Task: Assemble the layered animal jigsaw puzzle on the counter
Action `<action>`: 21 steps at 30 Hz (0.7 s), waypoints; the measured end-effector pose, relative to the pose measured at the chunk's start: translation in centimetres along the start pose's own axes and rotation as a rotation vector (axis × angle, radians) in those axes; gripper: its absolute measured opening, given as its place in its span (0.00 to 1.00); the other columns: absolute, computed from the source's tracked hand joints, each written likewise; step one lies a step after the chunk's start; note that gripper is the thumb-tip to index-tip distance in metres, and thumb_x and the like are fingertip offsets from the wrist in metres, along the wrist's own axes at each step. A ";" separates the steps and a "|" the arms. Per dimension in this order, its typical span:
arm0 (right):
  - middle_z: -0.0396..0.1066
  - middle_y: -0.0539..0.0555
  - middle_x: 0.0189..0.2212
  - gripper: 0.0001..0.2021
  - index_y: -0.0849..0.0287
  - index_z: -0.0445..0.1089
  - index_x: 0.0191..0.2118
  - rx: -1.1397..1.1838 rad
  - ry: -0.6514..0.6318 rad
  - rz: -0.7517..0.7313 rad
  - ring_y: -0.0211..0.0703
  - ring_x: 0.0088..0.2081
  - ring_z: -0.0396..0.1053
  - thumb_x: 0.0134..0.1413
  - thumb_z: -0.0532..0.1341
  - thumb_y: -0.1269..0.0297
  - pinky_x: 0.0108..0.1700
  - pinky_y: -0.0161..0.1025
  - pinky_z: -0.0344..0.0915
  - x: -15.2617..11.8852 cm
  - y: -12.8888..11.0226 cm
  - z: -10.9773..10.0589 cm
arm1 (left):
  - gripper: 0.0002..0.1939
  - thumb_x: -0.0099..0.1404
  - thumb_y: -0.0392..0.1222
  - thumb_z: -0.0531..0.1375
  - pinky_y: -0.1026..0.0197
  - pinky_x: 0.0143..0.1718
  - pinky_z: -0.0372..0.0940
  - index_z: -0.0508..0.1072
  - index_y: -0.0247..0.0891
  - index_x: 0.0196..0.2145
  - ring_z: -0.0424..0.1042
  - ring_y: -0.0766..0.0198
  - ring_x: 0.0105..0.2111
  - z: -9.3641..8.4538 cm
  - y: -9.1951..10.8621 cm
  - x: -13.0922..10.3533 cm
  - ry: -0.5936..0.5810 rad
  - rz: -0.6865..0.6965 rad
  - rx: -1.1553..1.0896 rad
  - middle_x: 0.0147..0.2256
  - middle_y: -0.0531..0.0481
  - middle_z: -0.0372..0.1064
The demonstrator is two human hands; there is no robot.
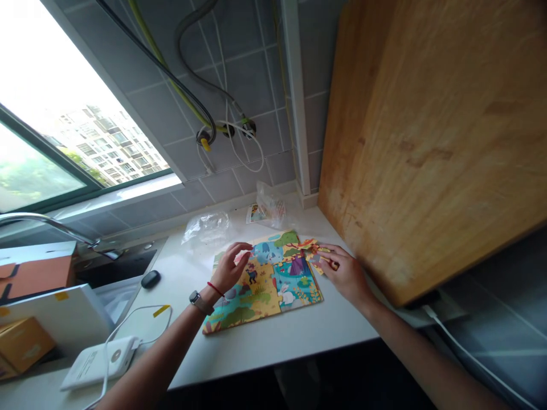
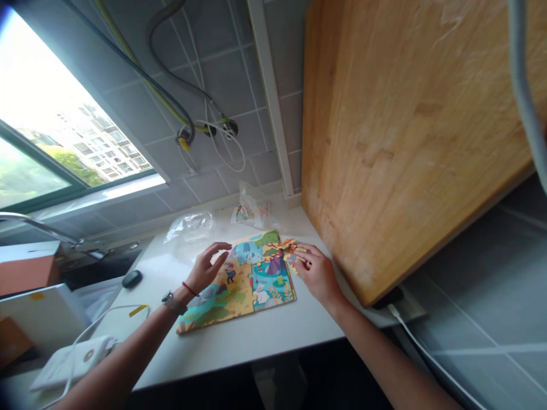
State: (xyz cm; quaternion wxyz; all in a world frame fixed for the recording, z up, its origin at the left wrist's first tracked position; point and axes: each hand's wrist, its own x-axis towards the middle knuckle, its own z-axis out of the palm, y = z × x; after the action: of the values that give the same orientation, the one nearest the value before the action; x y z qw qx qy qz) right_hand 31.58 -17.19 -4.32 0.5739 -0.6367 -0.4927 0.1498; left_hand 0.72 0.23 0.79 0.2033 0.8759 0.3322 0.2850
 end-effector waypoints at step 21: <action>0.79 0.59 0.48 0.11 0.54 0.83 0.42 -0.015 -0.002 0.046 0.50 0.48 0.79 0.65 0.62 0.60 0.45 0.41 0.79 0.3 -1.0 -0.2 | 0.41 0.64 0.28 0.57 0.43 0.69 0.66 0.60 0.41 0.73 0.65 0.47 0.69 10.7 6.8 10.5 -0.549 0.434 -0.047 0.72 0.36 0.58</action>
State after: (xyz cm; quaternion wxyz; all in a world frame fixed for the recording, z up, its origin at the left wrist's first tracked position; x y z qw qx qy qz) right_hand 31.40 -17.20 -3.24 0.5649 -0.6522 -0.4796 0.1599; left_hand 17.12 1.01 0.24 0.2397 0.9651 0.0646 0.0828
